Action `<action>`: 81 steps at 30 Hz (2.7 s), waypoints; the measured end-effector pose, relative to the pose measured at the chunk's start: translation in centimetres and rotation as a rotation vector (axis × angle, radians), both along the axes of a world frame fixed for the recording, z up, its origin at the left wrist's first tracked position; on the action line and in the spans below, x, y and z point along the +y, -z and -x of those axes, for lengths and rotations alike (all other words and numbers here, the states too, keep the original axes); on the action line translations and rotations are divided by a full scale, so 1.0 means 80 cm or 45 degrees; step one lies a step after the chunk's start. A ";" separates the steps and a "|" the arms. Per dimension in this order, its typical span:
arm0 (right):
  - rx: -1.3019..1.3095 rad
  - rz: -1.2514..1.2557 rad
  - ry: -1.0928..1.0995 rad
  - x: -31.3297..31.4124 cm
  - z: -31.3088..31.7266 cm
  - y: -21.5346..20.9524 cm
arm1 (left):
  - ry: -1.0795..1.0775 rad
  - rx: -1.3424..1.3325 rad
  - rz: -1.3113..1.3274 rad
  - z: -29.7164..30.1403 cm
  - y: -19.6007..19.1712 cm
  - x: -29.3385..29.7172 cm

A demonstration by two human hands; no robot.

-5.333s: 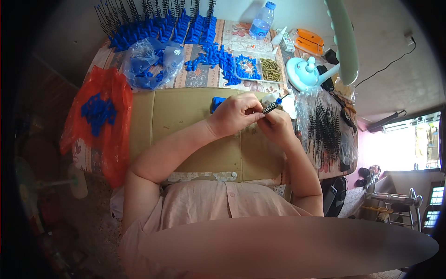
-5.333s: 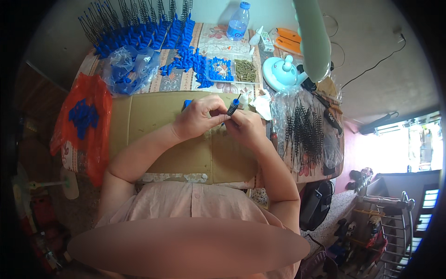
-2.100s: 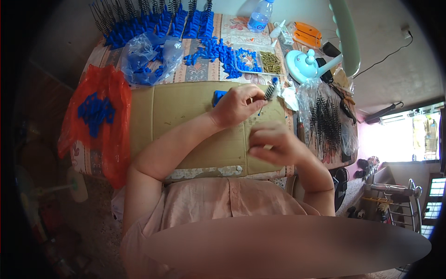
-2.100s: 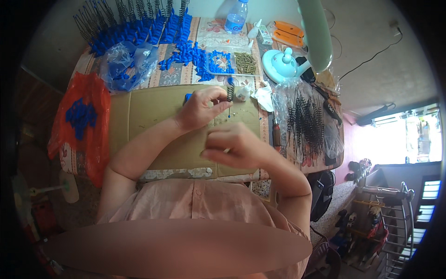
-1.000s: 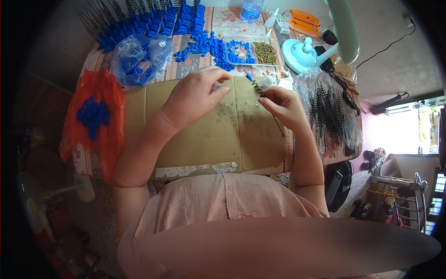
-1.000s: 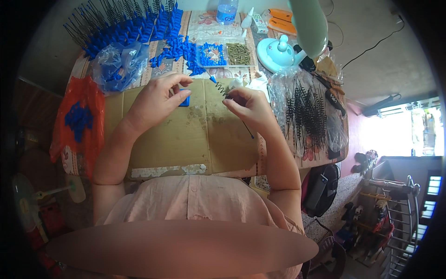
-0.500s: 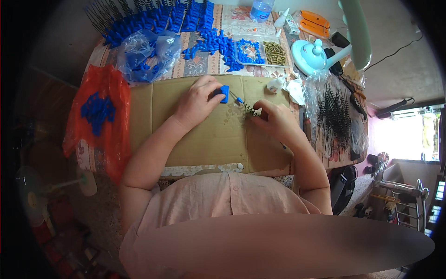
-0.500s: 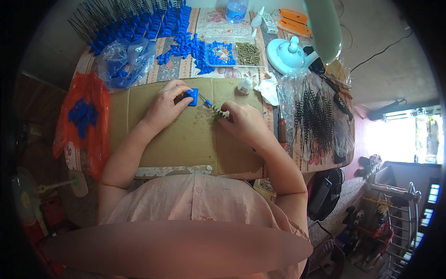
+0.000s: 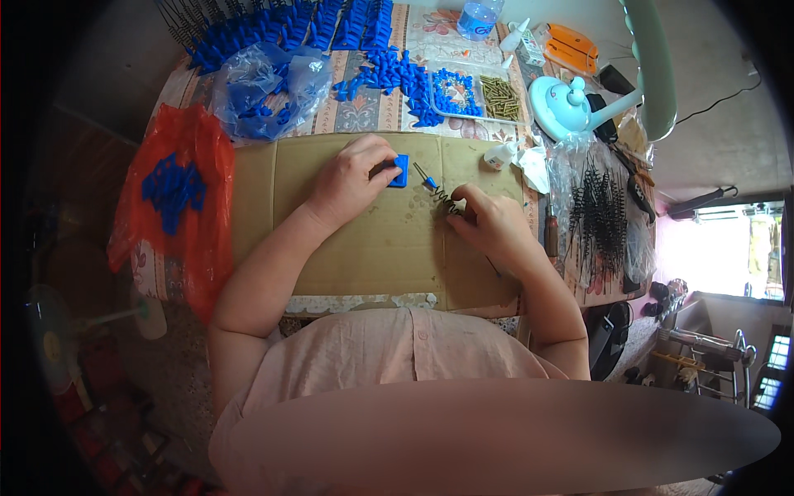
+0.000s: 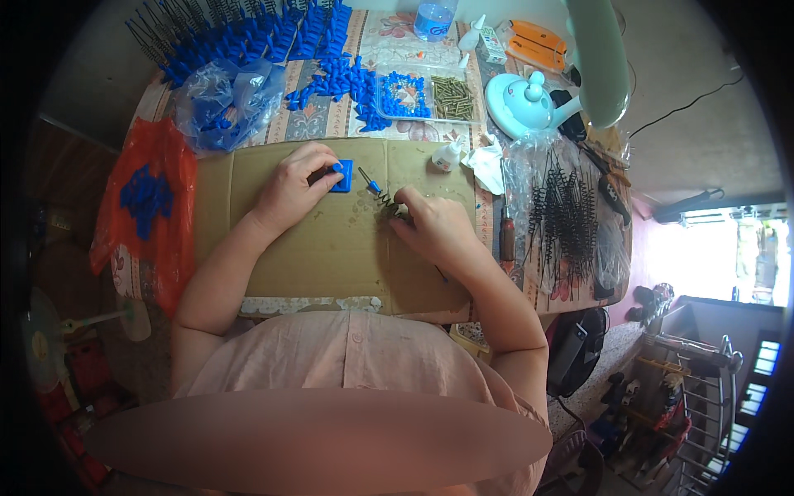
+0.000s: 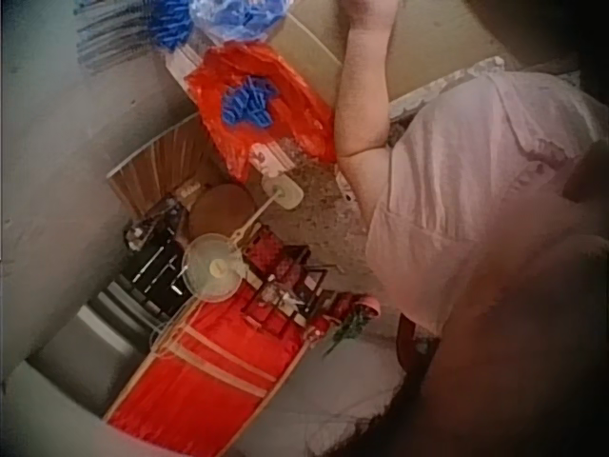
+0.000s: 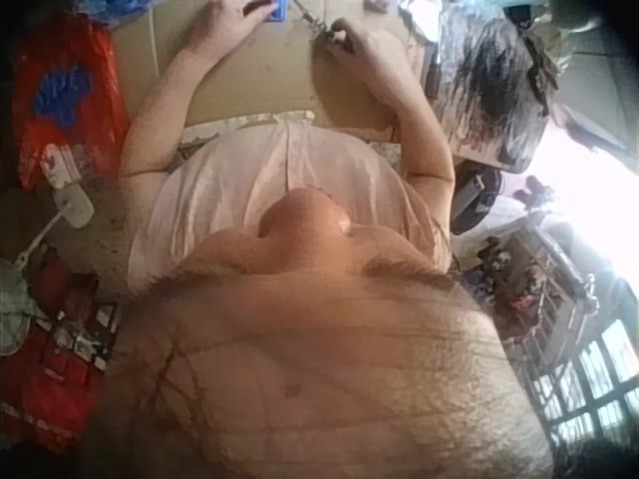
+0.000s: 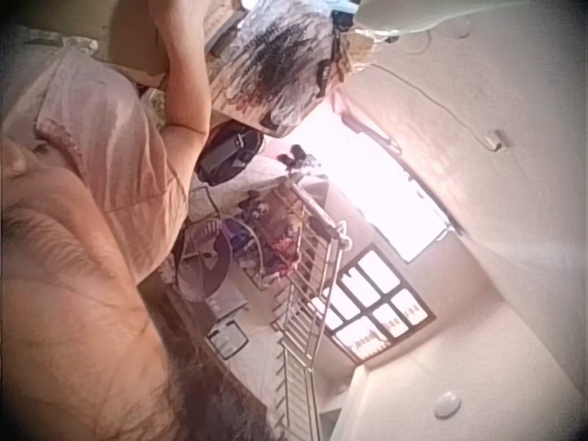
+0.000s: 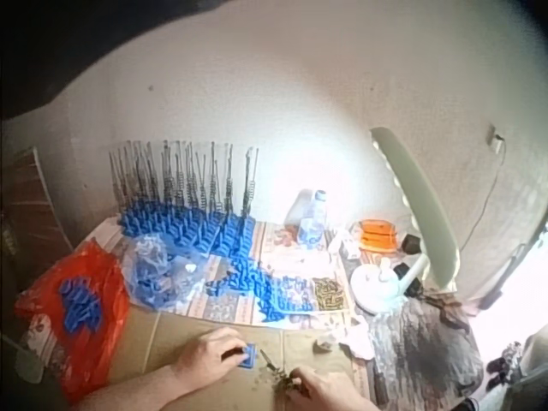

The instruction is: The person assembles blue plastic housings by hand, inserting a coiled spring and a metal rod into each component.

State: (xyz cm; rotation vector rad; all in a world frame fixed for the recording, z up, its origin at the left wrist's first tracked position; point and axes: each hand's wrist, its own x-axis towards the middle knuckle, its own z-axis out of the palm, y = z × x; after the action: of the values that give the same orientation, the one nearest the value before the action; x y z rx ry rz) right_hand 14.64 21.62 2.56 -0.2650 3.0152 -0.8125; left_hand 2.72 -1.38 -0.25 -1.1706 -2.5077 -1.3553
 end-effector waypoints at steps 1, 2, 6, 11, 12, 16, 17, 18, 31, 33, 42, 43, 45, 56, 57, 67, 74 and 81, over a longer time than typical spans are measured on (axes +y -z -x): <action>-0.012 -0.016 -0.002 -0.001 0.000 -0.001 | 0.004 0.008 -0.002 0.000 0.000 0.000; -0.012 -0.018 -0.001 -0.002 -0.001 -0.002 | 0.005 0.007 -0.003 0.000 0.000 0.000; 0.025 -0.042 0.027 -0.004 -0.002 -0.009 | 0.004 0.020 -0.012 0.000 0.001 0.000; 0.107 -0.041 0.080 0.009 -0.001 -0.012 | 0.010 -0.021 -0.016 0.000 -0.001 0.000; 0.110 -0.037 0.116 0.014 0.000 -0.012 | 0.010 -0.020 -0.016 0.000 -0.001 0.001; 0.113 -0.008 0.147 0.024 0.001 -0.013 | 0.019 0.031 -0.027 0.000 0.001 0.003; 0.114 -0.013 0.150 0.026 0.002 -0.014 | 0.022 0.032 -0.033 0.001 0.001 0.002; 0.089 0.006 0.171 0.029 0.003 -0.016 | 0.017 0.014 -0.028 0.000 0.000 0.000; 0.264 -0.071 0.525 0.055 0.011 -0.027 | 0.019 -0.006 -0.007 0.000 -0.001 -0.001; 0.295 -0.021 0.608 0.058 0.019 -0.023 | 0.020 -0.011 -0.011 0.000 0.001 -0.002; 0.321 0.063 0.467 0.064 0.043 0.013 | 0.048 -0.013 -0.052 0.003 0.003 -0.004; 0.344 0.073 0.461 0.061 0.043 0.010 | 0.057 -0.001 -0.062 0.004 0.003 -0.004; 0.380 0.092 0.408 0.056 0.039 0.000 | 0.044 0.012 -0.064 0.007 0.006 -0.006; 0.175 0.286 -0.030 0.012 0.034 -0.043 | 0.045 -0.030 -0.072 0.011 0.003 -0.011; 0.174 0.286 -0.034 0.011 0.039 -0.045 | 0.049 -0.040 -0.066 0.012 0.002 -0.011; 0.232 0.144 -0.160 -0.003 0.074 -0.067 | 0.112 -0.069 -0.120 0.016 0.008 -0.014; 0.163 0.152 -0.213 -0.002 0.075 -0.065 | 0.101 -0.154 -0.146 0.016 0.008 -0.013; 0.169 0.164 -0.280 0.000 0.073 -0.065 | 0.098 -0.115 -0.133 0.017 0.009 -0.013</action>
State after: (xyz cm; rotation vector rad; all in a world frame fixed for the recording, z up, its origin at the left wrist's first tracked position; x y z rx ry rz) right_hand 8.83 21.65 7.77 -0.6641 2.9817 -1.0047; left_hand 1.40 -2.44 -1.00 -1.2232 -2.4394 -1.5719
